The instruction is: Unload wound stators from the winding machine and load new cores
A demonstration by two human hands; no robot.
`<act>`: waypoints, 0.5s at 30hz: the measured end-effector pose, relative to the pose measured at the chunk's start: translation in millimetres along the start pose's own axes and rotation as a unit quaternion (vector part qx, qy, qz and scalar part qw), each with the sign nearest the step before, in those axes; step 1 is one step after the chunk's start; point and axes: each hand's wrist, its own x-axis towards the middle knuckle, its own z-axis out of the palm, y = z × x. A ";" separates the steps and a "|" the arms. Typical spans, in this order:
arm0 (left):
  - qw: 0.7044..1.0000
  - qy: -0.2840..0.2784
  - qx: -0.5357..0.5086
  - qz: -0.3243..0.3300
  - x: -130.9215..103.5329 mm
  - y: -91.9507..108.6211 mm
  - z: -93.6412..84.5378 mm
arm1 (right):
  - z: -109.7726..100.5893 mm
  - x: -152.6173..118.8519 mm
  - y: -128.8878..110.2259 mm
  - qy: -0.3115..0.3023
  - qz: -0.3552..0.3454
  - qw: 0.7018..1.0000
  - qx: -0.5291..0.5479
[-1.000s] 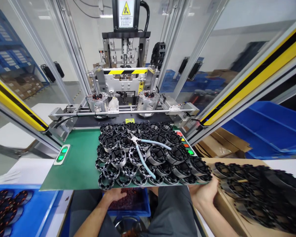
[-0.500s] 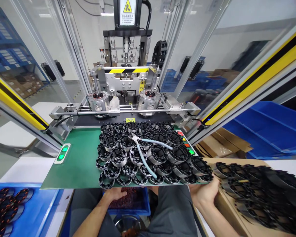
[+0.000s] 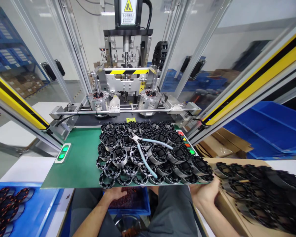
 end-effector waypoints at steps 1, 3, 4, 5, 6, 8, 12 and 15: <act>1.000 0.001 0.001 0.000 -0.3 0.5 -0.3 | 0.9 -0.6 -0.5 0.007 0.006 1.000 0.003; 1.000 0.004 0.002 0.001 -1.1 1.6 -0.9 | 2.5 -2.0 -1.3 0.015 0.013 1.000 0.007; 1.000 0.007 0.003 0.002 -1.5 2.2 -1.3 | 3.2 -2.7 -1.5 0.014 0.013 1.000 0.007; 1.000 0.010 0.005 0.003 -1.9 2.8 -1.7 | 3.6 -3.2 -1.7 0.013 0.011 1.000 0.006; 1.000 0.012 0.006 0.004 -2.2 3.3 -2.1 | 4.0 -3.6 -1.9 0.010 0.008 1.000 0.005; 1.000 0.012 0.008 0.006 -2.7 3.9 -2.8 | 4.3 -4.1 -2.1 0.002 0.003 1.000 0.003; 1.000 0.010 0.009 0.010 -3.1 3.7 -3.2 | 3.9 -3.9 -1.5 -0.002 0.002 1.000 0.008; 1.000 0.013 0.010 0.009 -3.0 2.9 -2.4 | 3.1 -3.4 -0.1 -0.022 -0.011 1.000 -0.001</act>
